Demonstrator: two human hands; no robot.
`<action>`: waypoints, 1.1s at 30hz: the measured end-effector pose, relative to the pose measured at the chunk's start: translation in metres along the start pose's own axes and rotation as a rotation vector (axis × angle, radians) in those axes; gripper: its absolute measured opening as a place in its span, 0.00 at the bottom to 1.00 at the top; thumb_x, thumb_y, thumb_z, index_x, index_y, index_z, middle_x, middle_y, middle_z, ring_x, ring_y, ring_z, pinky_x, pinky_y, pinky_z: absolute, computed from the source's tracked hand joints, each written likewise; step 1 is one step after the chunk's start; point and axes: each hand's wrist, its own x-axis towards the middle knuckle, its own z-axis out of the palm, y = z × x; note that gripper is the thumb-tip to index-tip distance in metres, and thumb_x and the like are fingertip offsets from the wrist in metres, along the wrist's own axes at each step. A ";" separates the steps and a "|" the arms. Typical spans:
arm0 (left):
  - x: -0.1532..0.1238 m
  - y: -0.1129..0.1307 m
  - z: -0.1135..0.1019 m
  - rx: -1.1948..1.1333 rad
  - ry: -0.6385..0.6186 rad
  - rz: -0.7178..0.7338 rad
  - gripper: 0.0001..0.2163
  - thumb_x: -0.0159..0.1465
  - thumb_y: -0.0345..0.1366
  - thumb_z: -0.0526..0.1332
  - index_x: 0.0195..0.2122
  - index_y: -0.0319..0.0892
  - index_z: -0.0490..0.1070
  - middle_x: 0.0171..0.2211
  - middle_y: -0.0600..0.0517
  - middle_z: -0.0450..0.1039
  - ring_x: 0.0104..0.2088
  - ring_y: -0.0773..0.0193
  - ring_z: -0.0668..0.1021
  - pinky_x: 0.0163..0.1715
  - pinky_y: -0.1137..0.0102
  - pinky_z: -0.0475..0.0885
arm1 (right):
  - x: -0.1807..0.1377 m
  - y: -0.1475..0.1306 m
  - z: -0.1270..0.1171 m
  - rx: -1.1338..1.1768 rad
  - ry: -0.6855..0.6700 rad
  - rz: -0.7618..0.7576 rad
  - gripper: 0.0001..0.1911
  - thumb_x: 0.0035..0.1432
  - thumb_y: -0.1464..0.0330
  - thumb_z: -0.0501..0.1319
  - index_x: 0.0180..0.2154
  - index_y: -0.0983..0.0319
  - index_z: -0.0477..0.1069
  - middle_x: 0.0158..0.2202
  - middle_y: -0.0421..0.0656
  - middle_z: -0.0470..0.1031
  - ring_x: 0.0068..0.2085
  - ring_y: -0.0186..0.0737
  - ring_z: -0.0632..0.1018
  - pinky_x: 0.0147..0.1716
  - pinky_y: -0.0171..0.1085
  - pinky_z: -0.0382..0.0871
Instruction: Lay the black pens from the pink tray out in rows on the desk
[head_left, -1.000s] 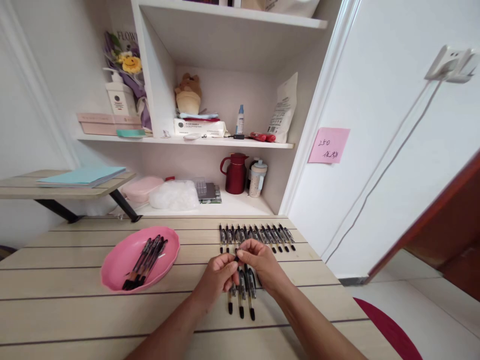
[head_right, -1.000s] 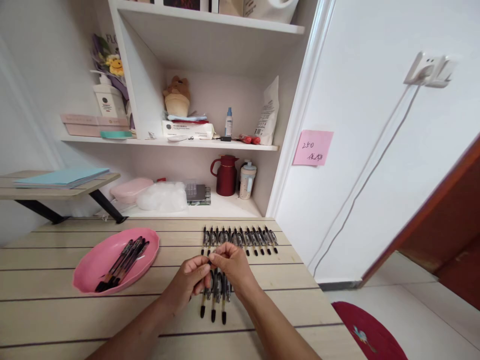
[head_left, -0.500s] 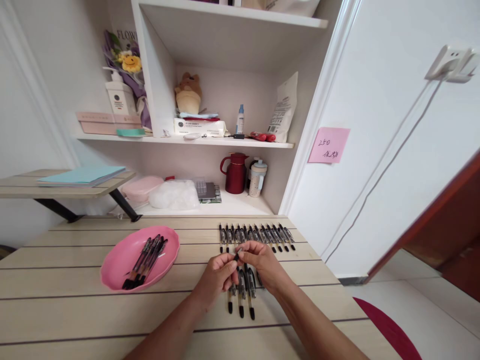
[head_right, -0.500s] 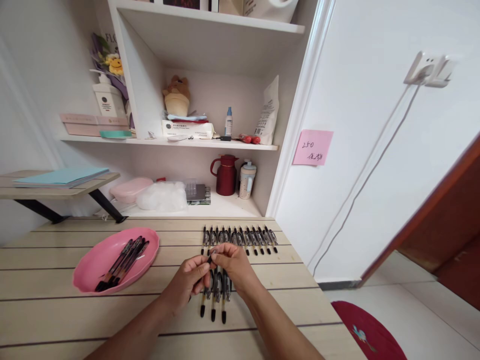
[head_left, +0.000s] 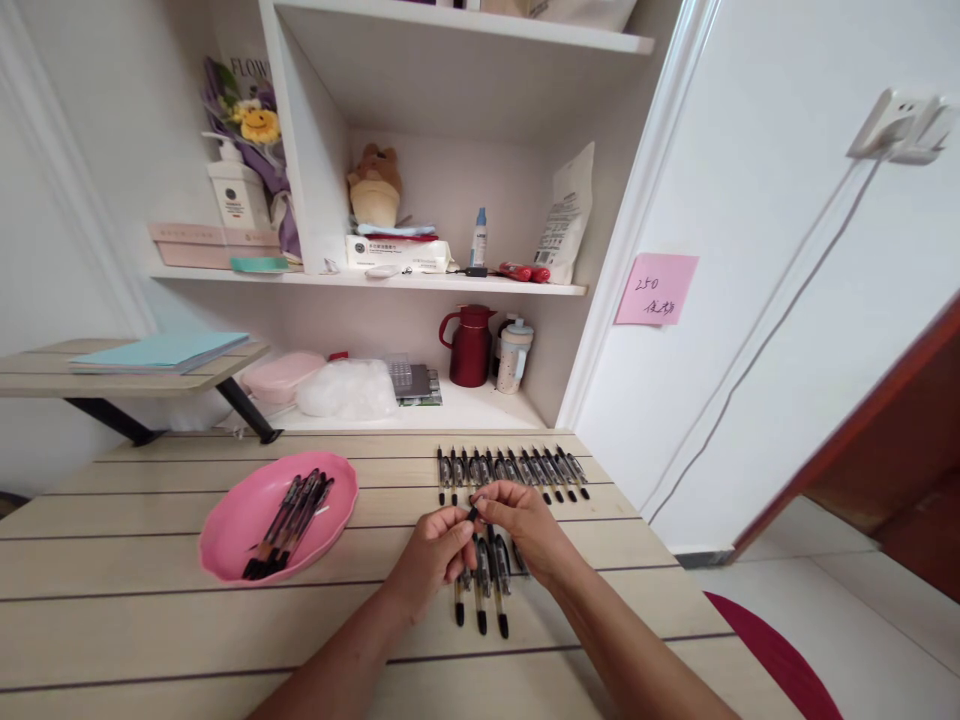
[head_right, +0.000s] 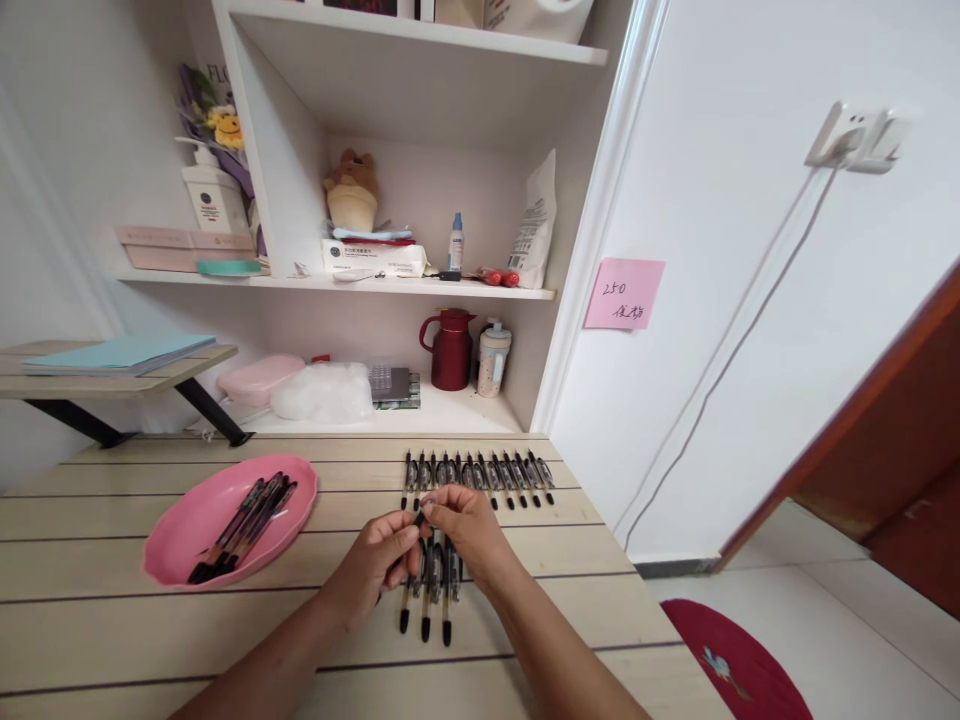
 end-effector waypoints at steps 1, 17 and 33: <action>0.000 0.000 0.000 0.005 0.002 -0.002 0.11 0.55 0.42 0.57 0.30 0.38 0.65 0.15 0.56 0.67 0.11 0.78 0.58 0.11 0.79 0.46 | 0.001 0.001 0.000 0.000 0.005 0.002 0.11 0.42 0.62 0.65 0.26 0.64 0.70 0.18 0.38 0.70 0.22 0.31 0.68 0.28 0.33 0.60; 0.000 0.001 0.000 0.013 0.003 0.001 0.11 0.54 0.42 0.57 0.30 0.37 0.65 0.15 0.56 0.66 0.10 0.78 0.58 0.11 0.79 0.46 | 0.001 0.000 -0.002 -0.084 -0.010 -0.011 0.11 0.43 0.62 0.63 0.26 0.63 0.69 0.19 0.38 0.70 0.23 0.33 0.69 0.29 0.35 0.62; 0.002 0.003 -0.001 -0.069 0.088 0.008 0.11 0.54 0.35 0.56 0.38 0.37 0.69 0.22 0.55 0.66 0.15 0.77 0.63 0.13 0.80 0.53 | 0.006 0.021 -0.049 -1.407 0.087 0.181 0.16 0.37 0.74 0.59 0.34 0.63 0.69 0.30 0.48 0.74 0.34 0.44 0.73 0.28 0.36 0.59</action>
